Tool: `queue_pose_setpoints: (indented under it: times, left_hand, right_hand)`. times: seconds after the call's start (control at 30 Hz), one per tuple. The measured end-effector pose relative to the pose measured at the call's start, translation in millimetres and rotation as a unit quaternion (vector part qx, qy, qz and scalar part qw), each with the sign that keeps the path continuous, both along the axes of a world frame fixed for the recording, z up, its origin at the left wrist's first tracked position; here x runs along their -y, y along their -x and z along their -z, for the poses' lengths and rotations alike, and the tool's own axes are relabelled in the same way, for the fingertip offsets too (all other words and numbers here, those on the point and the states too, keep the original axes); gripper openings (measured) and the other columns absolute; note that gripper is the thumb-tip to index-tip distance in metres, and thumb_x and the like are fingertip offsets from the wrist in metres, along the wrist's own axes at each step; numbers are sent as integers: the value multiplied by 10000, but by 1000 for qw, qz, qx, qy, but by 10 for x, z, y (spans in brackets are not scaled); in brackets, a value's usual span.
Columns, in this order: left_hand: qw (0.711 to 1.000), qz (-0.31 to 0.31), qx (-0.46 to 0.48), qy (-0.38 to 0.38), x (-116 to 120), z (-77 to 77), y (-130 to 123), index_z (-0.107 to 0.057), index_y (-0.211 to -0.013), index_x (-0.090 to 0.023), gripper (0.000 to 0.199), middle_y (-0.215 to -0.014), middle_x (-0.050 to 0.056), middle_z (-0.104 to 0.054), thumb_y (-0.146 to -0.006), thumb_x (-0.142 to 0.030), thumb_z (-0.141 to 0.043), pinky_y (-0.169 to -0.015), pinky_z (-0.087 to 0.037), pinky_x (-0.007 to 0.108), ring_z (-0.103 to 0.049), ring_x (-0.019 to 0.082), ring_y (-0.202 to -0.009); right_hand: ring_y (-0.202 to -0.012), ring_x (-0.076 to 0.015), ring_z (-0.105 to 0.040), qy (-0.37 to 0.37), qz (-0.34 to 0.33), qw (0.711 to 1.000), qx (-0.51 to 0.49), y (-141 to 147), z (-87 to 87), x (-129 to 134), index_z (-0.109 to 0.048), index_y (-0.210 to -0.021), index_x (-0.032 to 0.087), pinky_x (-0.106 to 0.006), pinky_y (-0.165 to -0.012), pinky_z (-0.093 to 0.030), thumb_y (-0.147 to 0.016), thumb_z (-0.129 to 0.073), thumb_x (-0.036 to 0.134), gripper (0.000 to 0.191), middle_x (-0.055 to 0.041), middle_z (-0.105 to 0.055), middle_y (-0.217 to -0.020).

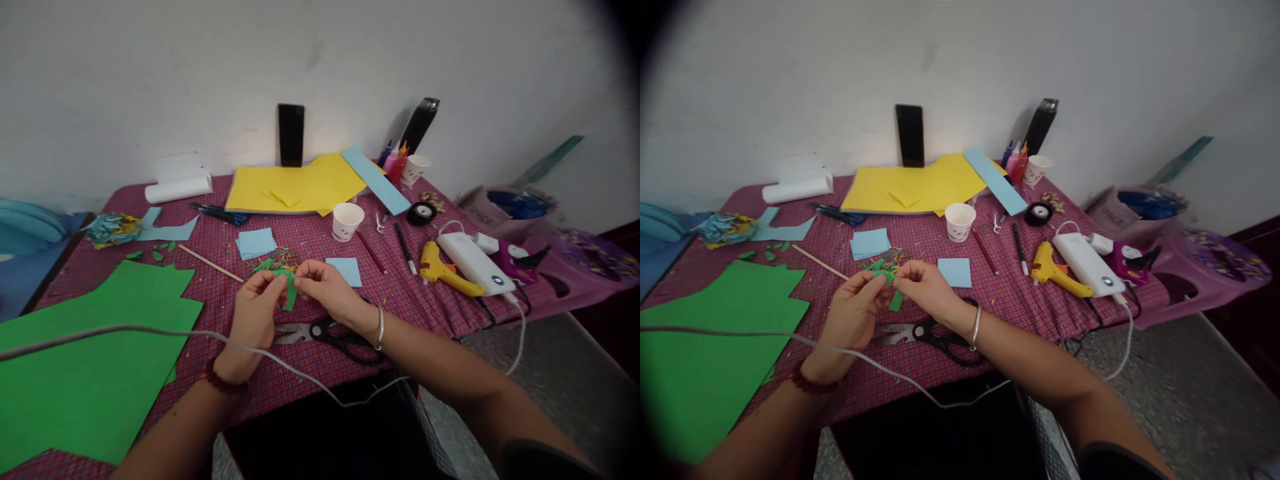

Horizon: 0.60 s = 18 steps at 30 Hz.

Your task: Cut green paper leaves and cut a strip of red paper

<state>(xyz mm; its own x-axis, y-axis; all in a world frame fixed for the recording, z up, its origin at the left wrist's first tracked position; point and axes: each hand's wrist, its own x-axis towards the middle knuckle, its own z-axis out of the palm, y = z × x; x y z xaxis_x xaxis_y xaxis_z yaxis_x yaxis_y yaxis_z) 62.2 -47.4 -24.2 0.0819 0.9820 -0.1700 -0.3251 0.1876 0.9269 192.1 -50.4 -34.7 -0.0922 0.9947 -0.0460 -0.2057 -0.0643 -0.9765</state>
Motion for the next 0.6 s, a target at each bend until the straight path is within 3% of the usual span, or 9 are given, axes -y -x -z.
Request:
queue_pose_setpoints:
  times: [0.13,0.2,0.27,0.33,0.4,0.6]
  left_hand:
    - [999,-17,-21,-21,-57,50,44,-559,-623,-165,207,-532,-51,-546,-668,-271,-731,-506,-387,202,-482,69,-491]
    - [999,-35,-27,-26,-108,64,102,-568,-632,-164,188,-557,-51,-557,-664,-255,-730,-537,-388,204,-495,70,-520]
    - [998,-51,-33,-33,-164,60,177,-556,-613,-165,190,-562,-55,-550,-661,-240,-723,-558,-380,206,-494,69,-535]
    - [997,-60,-38,-41,-216,37,255,-545,-599,-166,198,-555,-57,-539,-660,-238,-718,-564,-369,212,-488,71,-536]
    - [996,-67,-43,-47,-255,1,319,-548,-599,-168,196,-547,-58,-536,-652,-242,-721,-561,-360,218,-479,74,-531]
    - [991,-77,-66,-87,-299,-108,441,-581,-585,-158,201,-539,-49,-538,-659,-264,-735,-551,-334,217,-455,70,-529]
  right_hand:
    - [-566,-88,-480,-28,-24,998,48,-73,-65,21,-543,-795,187,-237,-568,-414,-780,-615,290,127,45,-541,-697]
    - [-663,-115,-537,-78,-38,986,140,-200,-151,139,-555,-884,189,-267,-641,-455,-821,-572,248,88,10,-581,-793]
    - [-771,-153,-572,-139,-87,941,295,-374,-227,338,-577,-924,193,-307,-717,-479,-841,-550,188,87,-26,-610,-864]
    - [-942,-212,-584,-177,-141,864,449,-552,-251,570,-604,-1052,201,-384,-849,-485,-811,-599,156,246,-76,-628,-1010]
    - [-1047,-249,-567,-196,-154,809,533,-692,-219,770,-585,-1188,221,-440,-920,-478,-806,-595,137,391,-103,-614,-1117]
    - [-1084,-248,-556,-196,-165,775,578,-798,-89,975,-501,-1328,235,-427,-939,-497,-790,-543,81,561,-117,-551,-1223]
